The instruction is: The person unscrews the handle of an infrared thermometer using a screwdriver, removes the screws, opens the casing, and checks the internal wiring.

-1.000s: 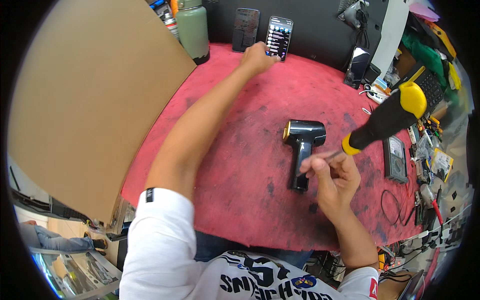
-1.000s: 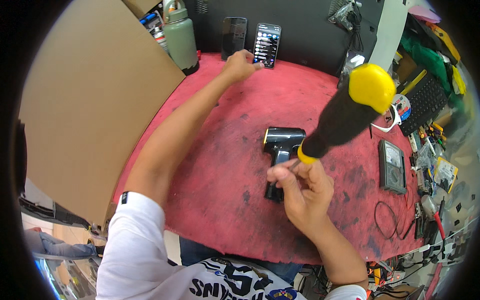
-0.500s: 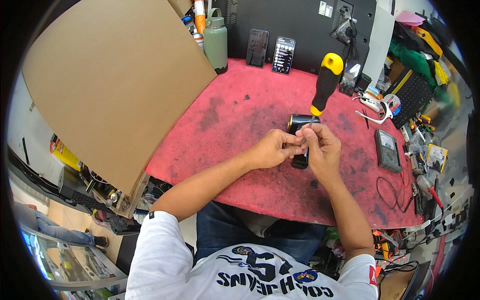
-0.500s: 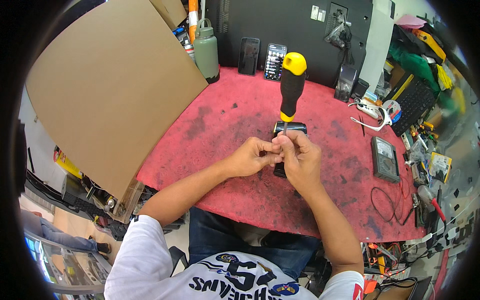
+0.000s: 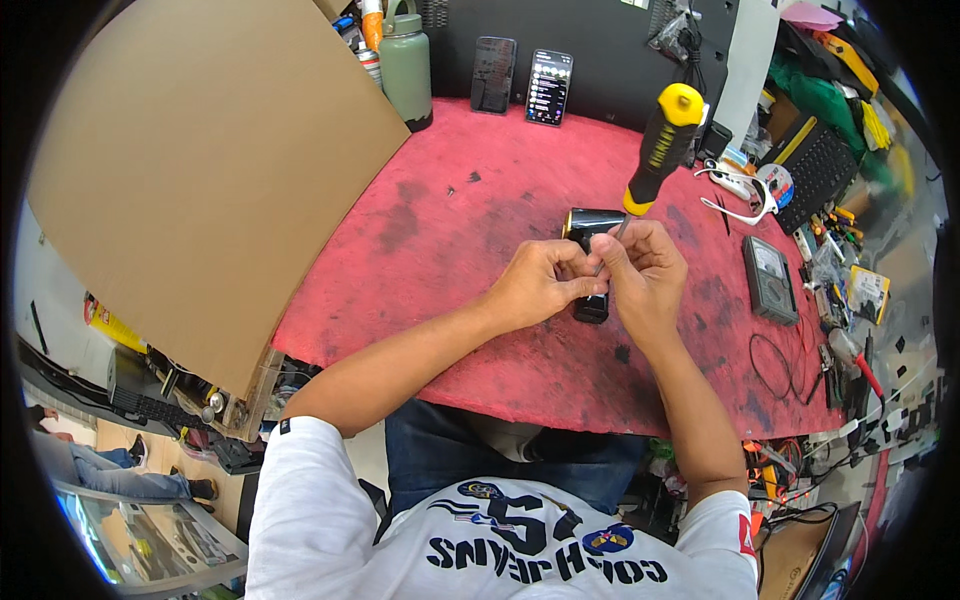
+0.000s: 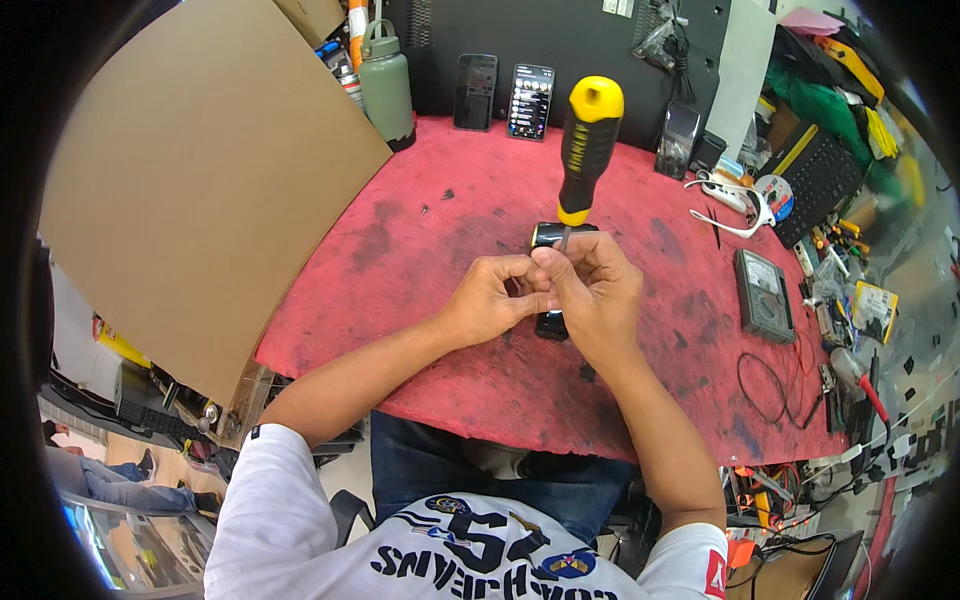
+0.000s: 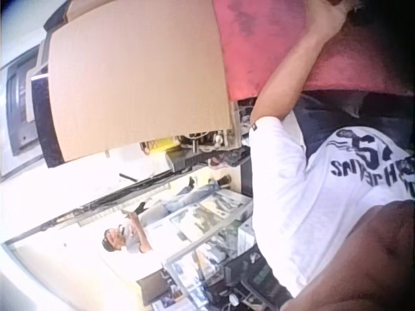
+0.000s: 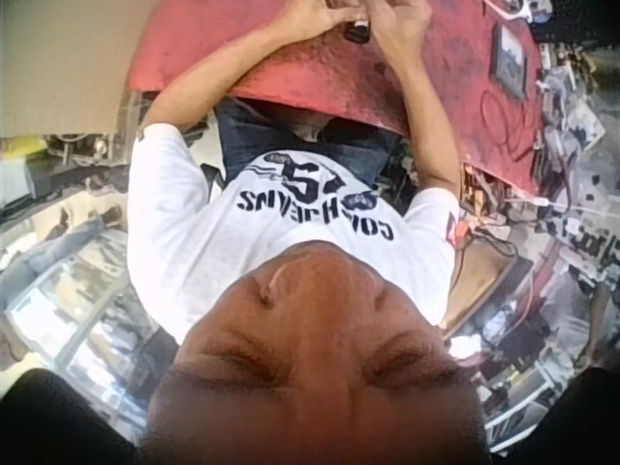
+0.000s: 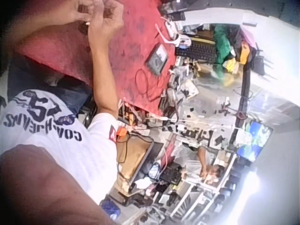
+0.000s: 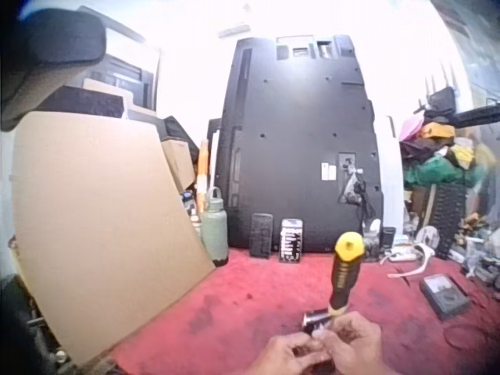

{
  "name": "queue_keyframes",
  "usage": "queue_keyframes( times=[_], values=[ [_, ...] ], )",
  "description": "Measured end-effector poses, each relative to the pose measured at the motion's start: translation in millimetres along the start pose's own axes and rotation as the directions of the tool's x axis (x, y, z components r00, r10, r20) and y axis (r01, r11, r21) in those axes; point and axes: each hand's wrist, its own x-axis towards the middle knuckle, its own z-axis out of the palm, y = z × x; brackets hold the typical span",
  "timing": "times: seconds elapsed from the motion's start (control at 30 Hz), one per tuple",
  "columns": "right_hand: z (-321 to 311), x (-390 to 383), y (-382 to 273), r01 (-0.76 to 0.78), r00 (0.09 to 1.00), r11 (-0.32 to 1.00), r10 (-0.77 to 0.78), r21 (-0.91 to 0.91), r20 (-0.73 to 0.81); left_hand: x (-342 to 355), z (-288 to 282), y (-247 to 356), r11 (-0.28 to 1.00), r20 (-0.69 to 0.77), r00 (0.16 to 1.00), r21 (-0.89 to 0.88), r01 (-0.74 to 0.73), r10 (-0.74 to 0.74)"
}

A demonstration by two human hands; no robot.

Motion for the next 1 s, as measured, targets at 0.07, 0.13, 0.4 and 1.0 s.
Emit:
queue_keyframes(
  times=[0.07,0.13,0.4,1.0],
  values=[
    [-1,0,-6,0.001,1.000,1.000,-0.001,-0.019,0.009,2,-5,5,1.000,0.075,0.997,0.009,0.023,-0.024],
    [0,1,-8,0.014,1.000,0.997,-0.015,-0.073,-0.013,3,-9,7,0.999,0.121,0.992,-0.024,-0.022,0.025],
    [-3,8,-14,0.039,0.995,0.999,-0.042,-0.033,-0.089,1,-13,2,0.976,0.187,0.982,0.205,-0.078,0.039],
    [-57,31,-10,0.058,0.951,0.989,-0.095,-0.134,-0.294,43,-175,-60,0.661,-0.409,0.888,0.609,0.438,-0.211]
  ],
)
